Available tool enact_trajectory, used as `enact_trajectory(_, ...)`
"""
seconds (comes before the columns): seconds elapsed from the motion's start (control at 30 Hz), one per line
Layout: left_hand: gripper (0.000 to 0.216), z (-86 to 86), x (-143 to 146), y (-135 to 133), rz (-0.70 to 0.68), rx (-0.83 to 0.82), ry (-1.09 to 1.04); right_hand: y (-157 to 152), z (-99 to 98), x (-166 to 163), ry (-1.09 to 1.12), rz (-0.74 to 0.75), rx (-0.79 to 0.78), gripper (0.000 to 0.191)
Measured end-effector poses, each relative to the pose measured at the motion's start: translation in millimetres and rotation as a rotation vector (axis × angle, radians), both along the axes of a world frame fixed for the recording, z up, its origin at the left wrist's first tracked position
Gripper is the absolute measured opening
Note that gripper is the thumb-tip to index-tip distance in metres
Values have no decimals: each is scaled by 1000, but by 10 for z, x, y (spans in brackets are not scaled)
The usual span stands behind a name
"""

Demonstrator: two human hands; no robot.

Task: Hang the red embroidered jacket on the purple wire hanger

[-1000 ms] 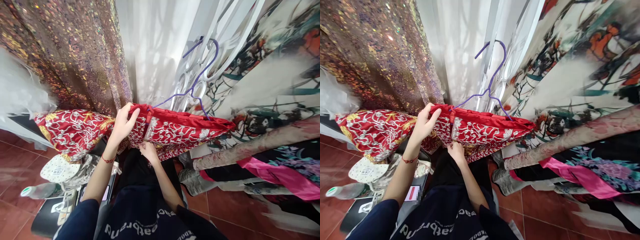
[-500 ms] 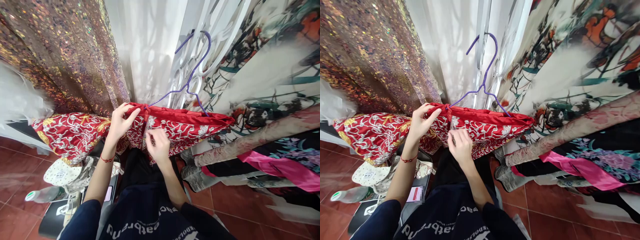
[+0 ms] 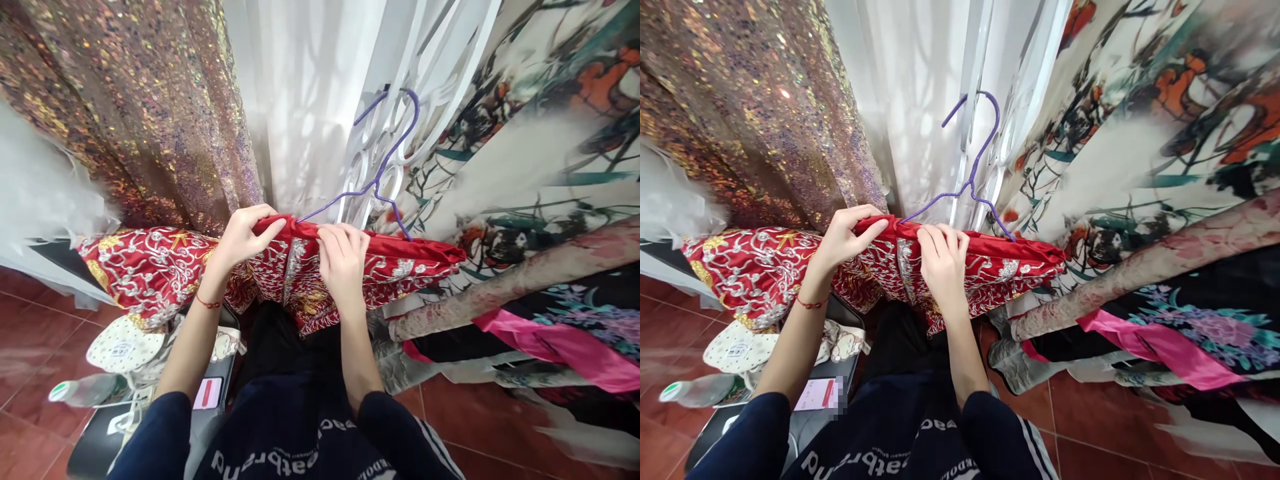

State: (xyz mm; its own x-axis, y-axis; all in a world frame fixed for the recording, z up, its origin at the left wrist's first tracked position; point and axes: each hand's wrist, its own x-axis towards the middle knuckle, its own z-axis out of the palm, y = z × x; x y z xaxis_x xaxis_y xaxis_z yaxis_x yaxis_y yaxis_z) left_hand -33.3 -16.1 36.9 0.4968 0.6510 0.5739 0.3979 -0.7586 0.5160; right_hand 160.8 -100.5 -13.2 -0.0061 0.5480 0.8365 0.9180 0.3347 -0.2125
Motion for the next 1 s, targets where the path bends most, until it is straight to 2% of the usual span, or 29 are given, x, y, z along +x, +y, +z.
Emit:
enact_trajectory(0.17, 37, 17, 9, 8, -71, -4, -5, 97, -17, 3, -16, 9, 80, 26)
enact_trajectory(0.23, 42, 13, 32, 14, -77, 11, 8, 131, -22, 25, -24, -21, 66, 27)
enact_trajectory(0.4, 39, -14, 105, 53, -62, -28, -41, 188, -29, 48, -50, -28, 59, 28)
enact_trajectory(0.53, 38, -41, 136, 91, -62, -79, -106, 256, -28, 44, -10, -12, 8, 28)
enact_trajectory(0.63, 38, -81, 160, 126, -45, -49, -133, 251, -37, 11, 38, -36, 20, 24)
enact_trajectory(0.7, 38, -113, 177, 158, -31, -7, -144, 164, -91, -58, 108, -101, 90, 22)
enact_trajectory(0.77, 39, -136, 189, 198, -11, 43, -144, 16, -227, -182, 221, -138, 216, 21)
enact_trajectory(0.83, 39, -141, 192, 238, -13, 102, -125, -137, -458, -349, 345, -53, 295, 18)
enact_trajectory(0.87, 38, -136, 191, 254, -21, 131, -104, -192, -604, -440, 398, 30, 238, 15)
enact_trajectory(0.9, 38, -128, 189, 266, -30, 157, -72, -222, -760, -530, 461, 104, 83, 12)
enact_trajectory(0.93, 37, -118, 186, 273, -34, 177, -34, -225, -919, -614, 571, 142, -135, 10)
enact_trajectory(1.0, 37, -99, 183, 265, -19, 199, 42, -153, -1213, -749, 948, 256, -559, 9)
